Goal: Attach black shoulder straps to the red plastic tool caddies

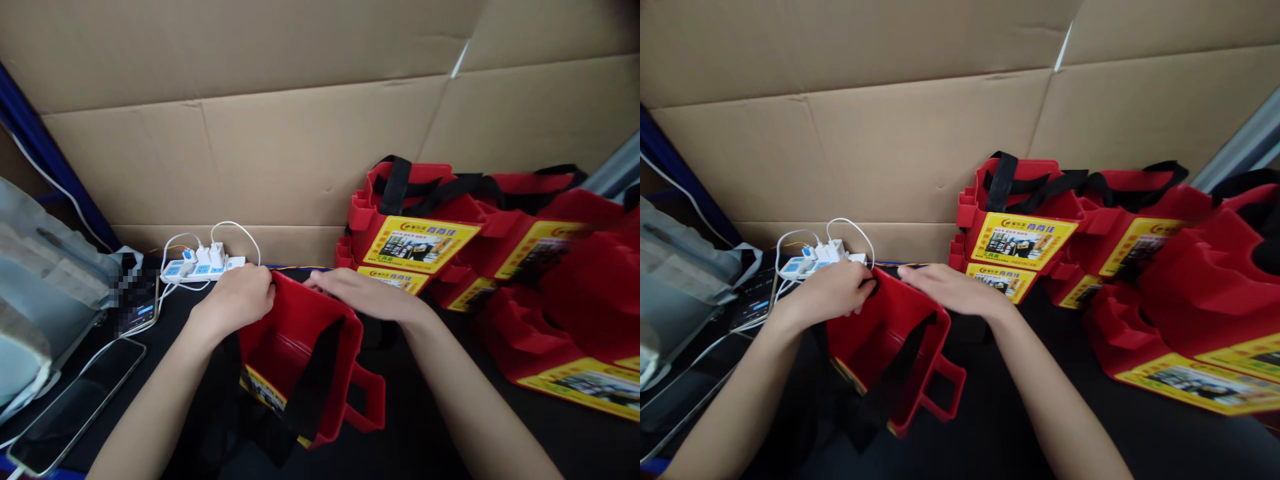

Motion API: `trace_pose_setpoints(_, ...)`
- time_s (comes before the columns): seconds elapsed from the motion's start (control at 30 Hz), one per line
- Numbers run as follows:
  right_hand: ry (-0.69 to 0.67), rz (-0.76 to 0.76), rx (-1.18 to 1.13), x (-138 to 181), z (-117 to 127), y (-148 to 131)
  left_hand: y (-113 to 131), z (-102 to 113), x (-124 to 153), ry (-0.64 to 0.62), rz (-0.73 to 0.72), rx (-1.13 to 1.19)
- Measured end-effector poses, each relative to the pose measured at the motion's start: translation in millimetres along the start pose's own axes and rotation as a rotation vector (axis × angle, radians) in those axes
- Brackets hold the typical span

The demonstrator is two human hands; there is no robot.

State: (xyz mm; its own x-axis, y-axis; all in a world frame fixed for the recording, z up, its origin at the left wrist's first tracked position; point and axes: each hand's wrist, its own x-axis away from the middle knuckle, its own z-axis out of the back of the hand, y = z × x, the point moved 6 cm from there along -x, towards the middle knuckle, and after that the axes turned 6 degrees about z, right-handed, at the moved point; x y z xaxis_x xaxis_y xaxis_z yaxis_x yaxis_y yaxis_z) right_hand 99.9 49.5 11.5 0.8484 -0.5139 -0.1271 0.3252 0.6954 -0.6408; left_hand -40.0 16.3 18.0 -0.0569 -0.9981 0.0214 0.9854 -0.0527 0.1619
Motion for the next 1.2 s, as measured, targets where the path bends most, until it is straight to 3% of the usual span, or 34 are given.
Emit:
trace_pose_setpoints(0.13,-0.016,0.124,-0.168,-29,-9,14,1,-2,-1,0.033,0.011,-0.037)
trace_pose_setpoints(0.23,0.03,0.235,-0.046,-48,-16,14,0,-2,0,0.035,0.029,-0.039)
trace_pose_setpoints(0.3,0.09,0.229,0.128,-52,-14,17,0,-2,1,0.015,0.019,-0.042)
trace_pose_setpoints(0.43,0.307,-0.126,0.593,-38,18,41,-1,-1,4,0.013,-0.031,-0.141)
trace_pose_setpoints(0.5,0.365,-0.245,0.696,-27,30,47,-1,0,4,0.035,-0.046,-0.194)
trace_pose_setpoints(0.53,0.346,-0.2,0.695,-25,30,44,-1,-1,3,0.043,-0.047,-0.208)
trace_pose_setpoints(0.67,0.118,0.279,0.54,-32,1,13,2,-4,-2,0.08,-0.024,-0.212)
trace_pose_setpoints(0.7,0.094,0.328,0.515,-35,-4,9,3,-4,-3,0.086,-0.017,-0.211)
trace_pose_setpoints(0.77,0.134,0.25,0.563,-41,-3,16,3,-4,-2,0.075,-0.019,-0.211)
trace_pose_setpoints(0.87,0.272,-0.03,0.707,-43,13,42,3,-4,3,0.022,-0.062,-0.228)
trace_pose_setpoints(0.93,0.316,-0.115,0.743,-39,19,51,3,-3,6,0.007,-0.088,-0.237)
trace_pose_setpoints(1.0,0.274,0.007,0.694,-39,13,43,4,-2,7,0.016,-0.083,-0.227)
trace_pose_setpoints(1.1,0.161,0.337,0.544,-41,-4,17,5,0,6,0.048,-0.047,-0.2)
trace_pose_setpoints(1.13,0.155,0.365,0.532,-42,-5,14,5,0,5,0.054,-0.037,-0.195)
trace_pose_setpoints(1.2,0.224,0.226,0.602,-45,3,23,5,1,7,0.049,-0.034,-0.193)
